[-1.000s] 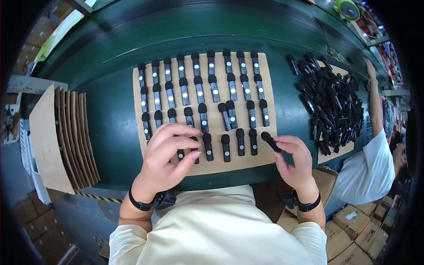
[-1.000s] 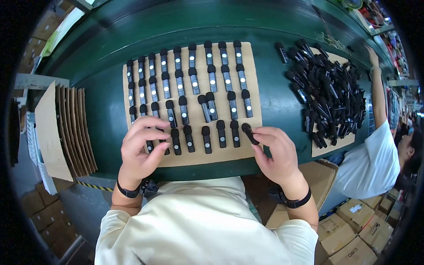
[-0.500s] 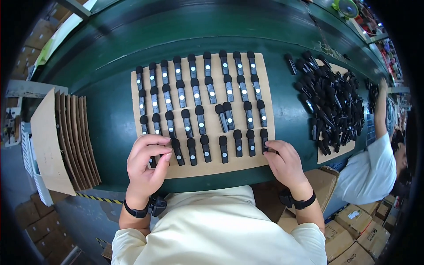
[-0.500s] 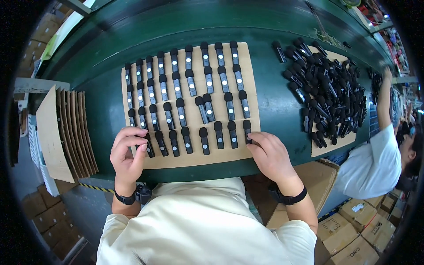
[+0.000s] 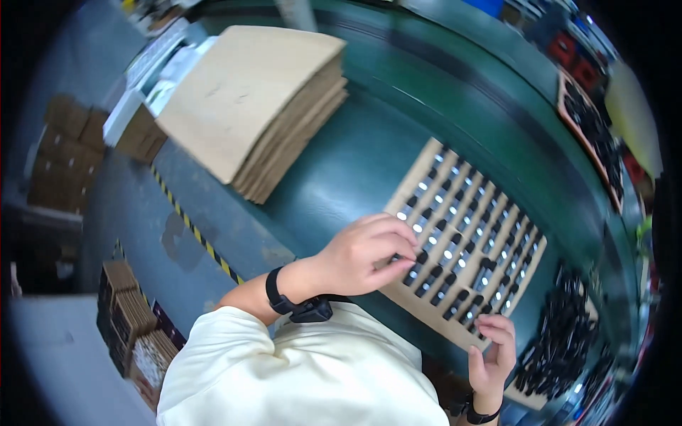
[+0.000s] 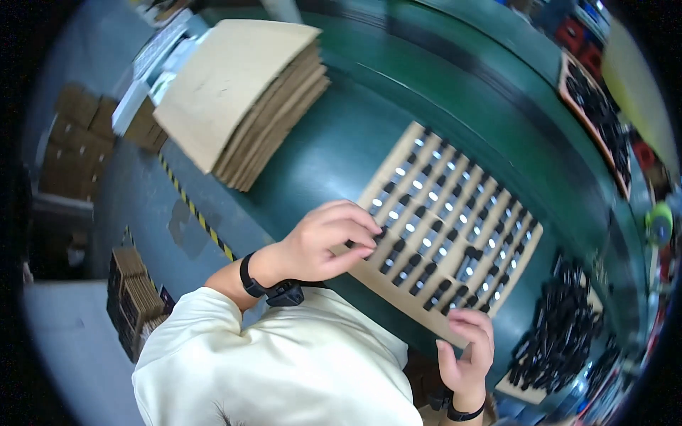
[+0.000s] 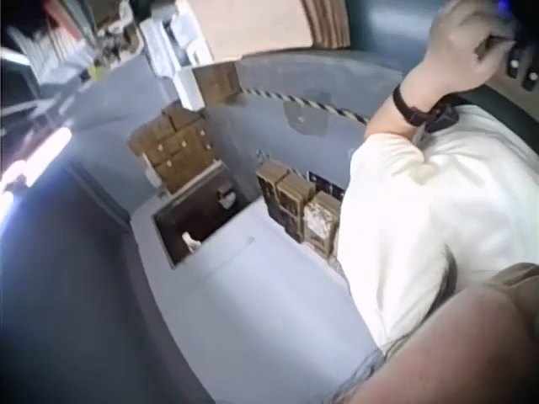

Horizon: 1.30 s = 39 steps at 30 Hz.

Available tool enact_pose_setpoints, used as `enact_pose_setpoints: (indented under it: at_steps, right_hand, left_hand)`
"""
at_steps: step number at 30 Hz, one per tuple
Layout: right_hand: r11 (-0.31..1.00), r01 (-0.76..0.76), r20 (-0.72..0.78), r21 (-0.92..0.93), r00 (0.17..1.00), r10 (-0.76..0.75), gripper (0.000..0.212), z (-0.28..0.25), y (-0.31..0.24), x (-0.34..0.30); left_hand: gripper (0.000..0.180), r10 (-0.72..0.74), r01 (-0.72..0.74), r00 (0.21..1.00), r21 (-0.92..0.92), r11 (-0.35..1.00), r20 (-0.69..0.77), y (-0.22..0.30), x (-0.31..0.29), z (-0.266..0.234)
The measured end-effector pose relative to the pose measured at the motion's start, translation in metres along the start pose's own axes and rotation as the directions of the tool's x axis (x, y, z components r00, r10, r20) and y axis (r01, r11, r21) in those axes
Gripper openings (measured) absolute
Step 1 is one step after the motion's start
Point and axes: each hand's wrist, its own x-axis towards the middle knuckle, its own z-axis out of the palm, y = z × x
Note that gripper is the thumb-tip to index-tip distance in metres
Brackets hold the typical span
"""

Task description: The person picks up a microphone and a receiver, presses them together, and places the assembled unit onto a cardboard sheet. After filling the sheet, the person sets it aside and takes a new cardboard sheet from a stack to repeat the process.

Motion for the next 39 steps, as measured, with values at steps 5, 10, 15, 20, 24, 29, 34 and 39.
enact_pose_setpoints:
  at_steps: [5, 10, 15, 20, 24, 29, 34, 39]
  right_hand:
    - [0.878, -0.135, 0.230, 0.459, 0.973, 0.030, 0.029, 0.046, -0.043, 0.069]
    - [0.625, -0.495, 0.545, 0.604, 0.829, 0.130, 0.033, 0.109, -0.076, 0.160]
    - [0.452, -0.678, 0.689, 0.580, 0.704, 0.170, 0.034, 0.178, -0.074, 0.243]
    - [0.577, -0.655, 0.625, 0.487, 0.723, 0.294, 0.028, 0.219, -0.079, 0.281]
    - [0.623, -0.656, 0.583, 0.426, 0.726, 0.366, 0.023, 0.235, -0.081, 0.293]
    - [0.662, -0.647, 0.539, 0.378, 0.735, 0.411, 0.019, 0.244, -0.080, 0.297]
    - [0.675, -0.645, 0.548, 0.359, 0.731, 0.407, 0.017, 0.253, -0.077, 0.302]
    - [0.684, -0.635, 0.523, 0.359, 0.744, 0.416, 0.017, 0.258, -0.074, 0.307]
  left_hand:
    - [0.010, 0.026, 0.001, 0.983, 0.145, 0.989, -0.183, 0.015, -0.034, -0.066]
    - [0.002, -0.136, 0.216, 0.768, 0.053, 0.975, -0.626, 0.003, -0.089, -0.159]
    - [0.011, -0.329, 0.349, 0.403, -0.190, 0.918, -0.854, -0.060, -0.144, -0.272]
    - [0.016, -0.477, 0.389, 0.231, -0.369, 0.844, -0.848, -0.110, -0.163, -0.365]
    - [0.021, -0.549, 0.513, 0.196, -0.392, 0.764, -0.813, -0.140, -0.152, -0.399]
    - [0.026, -0.557, 0.615, 0.234, -0.322, 0.720, -0.797, -0.170, -0.128, -0.414]
    - [0.026, -0.573, 0.672, 0.282, -0.268, 0.690, -0.769, -0.185, -0.119, -0.423]
    - [0.027, -0.618, 0.705, 0.293, -0.272, 0.655, -0.729, -0.185, -0.112, -0.426]
